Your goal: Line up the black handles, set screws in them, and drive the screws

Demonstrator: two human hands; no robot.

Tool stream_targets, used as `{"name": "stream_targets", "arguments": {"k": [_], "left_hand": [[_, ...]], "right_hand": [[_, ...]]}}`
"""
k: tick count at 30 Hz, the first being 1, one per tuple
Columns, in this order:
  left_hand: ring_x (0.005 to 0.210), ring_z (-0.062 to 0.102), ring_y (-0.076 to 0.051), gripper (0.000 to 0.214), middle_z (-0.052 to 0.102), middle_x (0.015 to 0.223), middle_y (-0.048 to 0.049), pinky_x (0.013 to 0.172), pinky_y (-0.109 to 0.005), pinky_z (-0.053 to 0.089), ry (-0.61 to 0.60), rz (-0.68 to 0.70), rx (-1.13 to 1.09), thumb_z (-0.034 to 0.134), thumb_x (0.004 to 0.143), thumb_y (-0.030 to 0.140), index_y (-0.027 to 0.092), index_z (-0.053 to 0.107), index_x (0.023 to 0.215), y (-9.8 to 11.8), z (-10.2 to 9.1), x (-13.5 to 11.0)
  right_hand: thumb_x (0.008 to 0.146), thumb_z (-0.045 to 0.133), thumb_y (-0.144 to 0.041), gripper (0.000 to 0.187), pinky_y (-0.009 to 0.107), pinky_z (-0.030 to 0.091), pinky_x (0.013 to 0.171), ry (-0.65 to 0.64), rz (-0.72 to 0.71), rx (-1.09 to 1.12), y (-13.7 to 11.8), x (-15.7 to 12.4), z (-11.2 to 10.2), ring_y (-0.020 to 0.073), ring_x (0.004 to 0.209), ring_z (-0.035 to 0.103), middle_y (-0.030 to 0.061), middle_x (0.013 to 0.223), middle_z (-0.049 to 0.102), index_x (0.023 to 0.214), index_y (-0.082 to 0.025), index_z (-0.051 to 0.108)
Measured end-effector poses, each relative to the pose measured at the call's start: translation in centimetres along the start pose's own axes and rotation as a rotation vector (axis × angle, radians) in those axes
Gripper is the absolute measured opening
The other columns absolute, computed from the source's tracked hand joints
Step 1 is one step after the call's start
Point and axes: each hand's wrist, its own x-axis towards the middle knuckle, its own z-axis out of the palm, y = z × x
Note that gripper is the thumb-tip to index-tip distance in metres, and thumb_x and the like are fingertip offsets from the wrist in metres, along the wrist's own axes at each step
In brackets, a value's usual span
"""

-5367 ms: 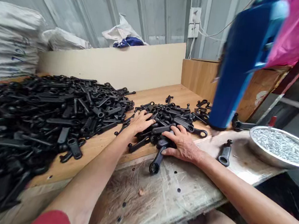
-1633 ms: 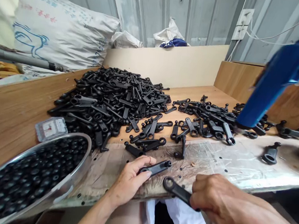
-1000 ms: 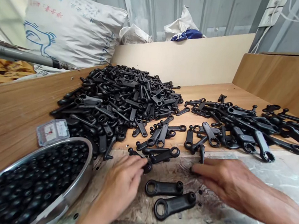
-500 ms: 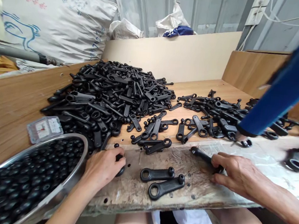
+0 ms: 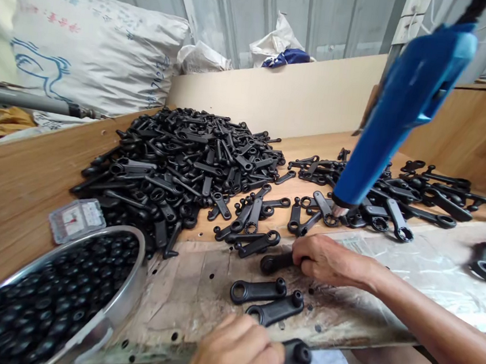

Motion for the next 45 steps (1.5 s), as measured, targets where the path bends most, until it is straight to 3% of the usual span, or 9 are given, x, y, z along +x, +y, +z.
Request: {"name": "stream_targets", "arguments": {"k": [5,10,17,20,27,30,36,41,45], "left_hand": [[0.052,0.048,-0.017,0.024,0.054,0.058,-0.0025,0.048,-0.030,0.035,0.268,0.061,0.258,0.035,0.074,0.006,0.016,0.057,0.072,-0.8,3.7,2.0],[0.056,0.053,-0.018,0.023,0.057,0.061,-0.0046,0.049,-0.031,0.039,0.326,0.040,0.331,0.038,0.074,0.006,0.014,0.059,0.074,-2.4,4.4,1.3],[0.062,0.058,-0.016,0.023,0.062,0.065,-0.0054,0.055,-0.027,0.042,0.455,0.063,0.421,0.043,0.081,0.004,0.015,0.061,0.071,-1.1,7.0,0.9],[0.063,0.060,-0.017,0.026,0.063,0.063,-0.0056,0.059,-0.027,0.044,0.518,0.018,0.442,0.040,0.083,0.005,0.015,0.061,0.072,-0.9,7.0,1.0],[0.081,0.065,-0.022,0.034,0.071,0.092,-0.0080,0.074,-0.034,0.048,0.216,-0.036,0.416,0.032,0.084,0.005,0.013,0.063,0.093,-1.6,4.0,0.6],[0.077,0.066,-0.021,0.032,0.071,0.086,-0.0079,0.071,-0.032,0.049,0.250,0.009,0.445,0.033,0.084,0.005,0.013,0.063,0.094,-1.1,4.1,1.0],[0.060,0.066,-0.016,0.023,0.068,0.063,-0.0022,0.068,-0.025,0.049,0.555,-0.019,0.477,0.043,0.084,0.008,0.019,0.062,0.077,0.5,7.2,0.8],[0.072,0.068,-0.017,0.033,0.072,0.081,-0.0027,0.070,-0.027,0.051,0.279,-0.057,0.490,0.037,0.080,0.002,0.019,0.064,0.088,-0.6,6.1,-0.8],[0.077,0.067,-0.020,0.031,0.071,0.086,-0.0029,0.069,-0.030,0.052,0.256,-0.078,0.411,0.037,0.082,0.005,0.018,0.065,0.089,-1.7,4.1,-1.1]], "right_hand": [[0.056,0.043,-0.010,0.017,0.021,0.036,0.061,0.006,-0.163,0.183,-1.7,2.9,1.1,0.0126,0.069,0.050,0.0026,0.070,0.057,0.060,-0.012,0.060],[0.064,0.051,-0.020,0.014,0.020,0.028,0.049,-0.033,0.000,0.313,-3.0,4.0,1.4,0.0096,0.056,0.041,-0.0030,0.057,0.046,0.066,-0.012,0.061],[0.076,0.047,-0.020,0.018,0.021,0.032,0.058,0.214,0.047,-0.021,-3.4,4.0,-0.1,0.0124,0.064,0.053,0.0013,0.066,0.060,0.073,-0.016,0.064],[0.077,0.045,-0.012,0.022,0.021,0.033,0.061,0.225,-0.041,-0.182,-3.8,4.6,-1.1,0.0146,0.077,0.059,0.0035,0.084,0.065,0.083,-0.018,0.065],[0.076,0.056,-0.017,0.021,0.024,0.036,0.064,0.032,-0.034,-0.288,-3.6,6.8,-1.3,0.0207,0.092,0.061,0.0061,0.098,0.068,0.092,-0.019,0.069],[0.076,0.060,-0.025,0.022,0.023,0.037,0.064,0.027,-0.014,-0.243,-3.0,7.0,-1.2,0.0201,0.093,0.061,0.0041,0.098,0.069,0.095,-0.022,0.070],[0.073,0.061,-0.022,0.024,0.023,0.035,0.061,0.037,-0.002,-0.156,-2.5,6.8,-1.3,0.0192,0.091,0.061,0.0025,0.093,0.070,0.096,-0.023,0.071],[0.067,0.057,-0.016,0.022,0.021,0.032,0.056,0.106,0.007,-0.039,-1.2,7.5,-0.3,0.0165,0.077,0.059,0.0015,0.076,0.068,0.083,-0.020,0.072],[0.069,0.046,-0.014,0.028,0.020,0.034,0.055,0.210,0.040,0.102,-1.1,6.9,-0.8,0.0140,0.070,0.056,0.0026,0.071,0.064,0.082,-0.014,0.070]]}}
